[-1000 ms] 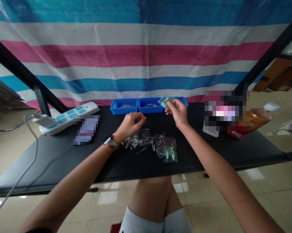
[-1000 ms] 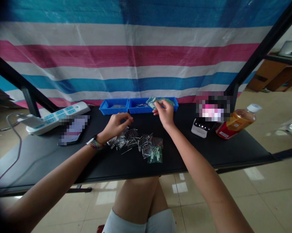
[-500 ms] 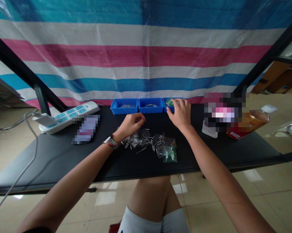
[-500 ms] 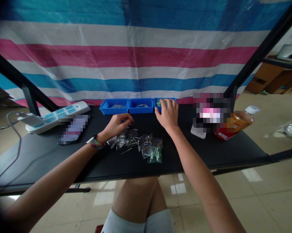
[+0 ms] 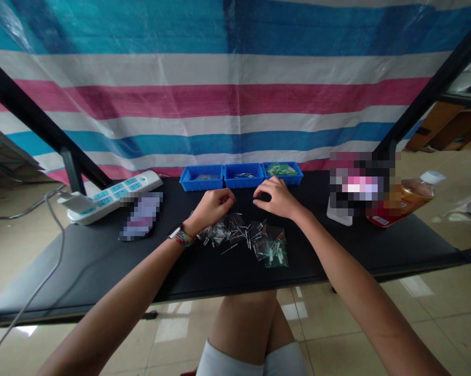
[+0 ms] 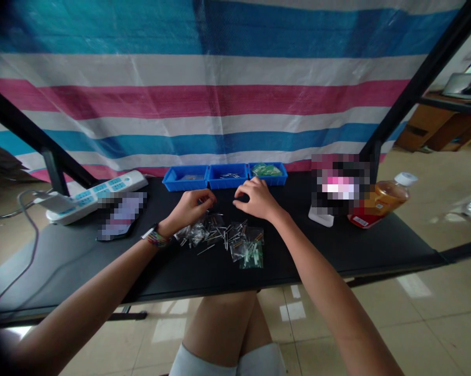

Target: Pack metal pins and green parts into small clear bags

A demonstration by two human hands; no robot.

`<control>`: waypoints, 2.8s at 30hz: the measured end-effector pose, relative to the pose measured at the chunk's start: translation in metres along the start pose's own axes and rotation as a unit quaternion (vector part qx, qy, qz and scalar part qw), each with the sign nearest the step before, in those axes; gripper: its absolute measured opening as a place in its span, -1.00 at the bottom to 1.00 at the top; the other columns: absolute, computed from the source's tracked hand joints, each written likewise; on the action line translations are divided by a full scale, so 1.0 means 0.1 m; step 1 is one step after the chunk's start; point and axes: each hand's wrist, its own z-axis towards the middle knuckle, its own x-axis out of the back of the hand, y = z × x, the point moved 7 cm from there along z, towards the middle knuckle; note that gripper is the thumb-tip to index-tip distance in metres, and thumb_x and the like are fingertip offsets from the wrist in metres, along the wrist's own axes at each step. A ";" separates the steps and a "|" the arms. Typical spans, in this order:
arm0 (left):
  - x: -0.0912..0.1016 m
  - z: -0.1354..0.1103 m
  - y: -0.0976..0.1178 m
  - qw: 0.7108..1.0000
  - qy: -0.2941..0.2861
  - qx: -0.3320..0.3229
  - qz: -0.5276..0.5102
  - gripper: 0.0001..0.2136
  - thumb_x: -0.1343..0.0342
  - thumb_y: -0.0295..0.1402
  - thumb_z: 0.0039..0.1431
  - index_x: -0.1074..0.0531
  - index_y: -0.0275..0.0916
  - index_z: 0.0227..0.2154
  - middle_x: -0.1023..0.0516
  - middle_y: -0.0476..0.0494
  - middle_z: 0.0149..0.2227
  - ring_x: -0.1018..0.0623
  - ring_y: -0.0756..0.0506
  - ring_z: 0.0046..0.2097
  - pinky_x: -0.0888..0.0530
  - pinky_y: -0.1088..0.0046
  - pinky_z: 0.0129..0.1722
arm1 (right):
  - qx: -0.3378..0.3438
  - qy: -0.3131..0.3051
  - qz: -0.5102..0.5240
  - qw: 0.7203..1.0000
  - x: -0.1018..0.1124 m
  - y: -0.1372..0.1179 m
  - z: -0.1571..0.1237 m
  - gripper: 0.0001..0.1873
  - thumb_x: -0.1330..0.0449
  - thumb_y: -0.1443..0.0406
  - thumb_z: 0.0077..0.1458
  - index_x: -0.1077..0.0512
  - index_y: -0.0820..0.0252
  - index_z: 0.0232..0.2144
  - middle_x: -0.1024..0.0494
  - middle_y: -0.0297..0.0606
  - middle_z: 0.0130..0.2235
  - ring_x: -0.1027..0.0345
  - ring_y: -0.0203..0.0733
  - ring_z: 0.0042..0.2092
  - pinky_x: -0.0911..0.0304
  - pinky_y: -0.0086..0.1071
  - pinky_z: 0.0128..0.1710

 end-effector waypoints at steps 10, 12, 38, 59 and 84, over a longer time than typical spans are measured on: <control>0.00 -0.01 0.05 1.000 -0.006 -0.006 0.003 -0.78 -0.07 -0.31 0.29 -0.60 -0.26 -0.32 -0.65 -0.09 -0.40 -0.59 -0.09 -0.37 -0.39 0.41 -0.33 | 0.032 -0.215 0.094 0.972 -0.33 -0.20 -0.09 -0.88 -0.49 0.40 0.07 -0.65 0.11 -0.34 -0.63 -0.32 -0.30 -0.39 -0.06 -0.07 -0.13 -0.21 0.02; -0.01 -0.01 0.05 1.000 -0.008 -0.004 0.004 -0.78 -0.07 -0.32 0.28 -0.60 -0.26 -0.32 -0.66 -0.09 -0.39 -0.59 -0.09 -0.36 -0.40 0.41 -0.32 | 0.021 -0.215 0.104 0.971 -0.37 -0.19 -0.09 -0.87 -0.45 0.45 0.08 -0.63 0.14 -0.40 -0.62 -0.32 -0.34 -0.40 -0.10 -0.12 -0.16 -0.25 -0.03; -0.18 -0.04 -0.03 0.984 -0.178 -0.018 -0.009 -0.85 -0.31 -0.33 0.15 -0.66 -0.21 -0.22 -0.70 -0.09 -0.25 -0.61 -0.06 -0.28 -0.48 0.48 -0.27 | 0.008 -0.009 0.104 0.995 -0.41 -0.14 -0.02 -0.81 -0.28 0.55 0.20 -0.54 0.18 -0.28 -0.50 -0.29 -0.33 -0.39 -0.14 -0.21 -0.23 -0.32 -0.18; 0.01 0.05 0.05 0.947 -0.015 0.020 -0.321 -0.78 -0.29 -0.31 0.25 -0.44 -0.25 -0.12 -0.62 -0.11 -0.26 -0.67 -0.08 -0.26 -0.64 0.34 -0.17 | -0.109 0.057 0.501 0.856 -0.43 0.01 0.05 -0.69 -0.44 0.20 0.03 -0.55 0.14 -0.16 -0.66 -0.30 -0.33 -0.56 -0.11 -0.24 -0.42 -0.22 -0.11; 0.06 -0.02 0.16 0.992 0.051 -0.066 -0.094 -0.74 -0.20 -0.36 0.34 -0.50 -0.23 0.05 -0.65 -0.15 -0.15 -0.64 -0.13 -0.10 -0.57 0.29 0.00 | -0.131 0.100 0.477 0.864 -0.45 0.06 0.05 -0.58 -0.48 -0.07 0.04 -0.59 0.15 -0.34 -0.65 -0.24 -0.33 -0.52 -0.10 -0.24 -0.41 -0.23 -0.12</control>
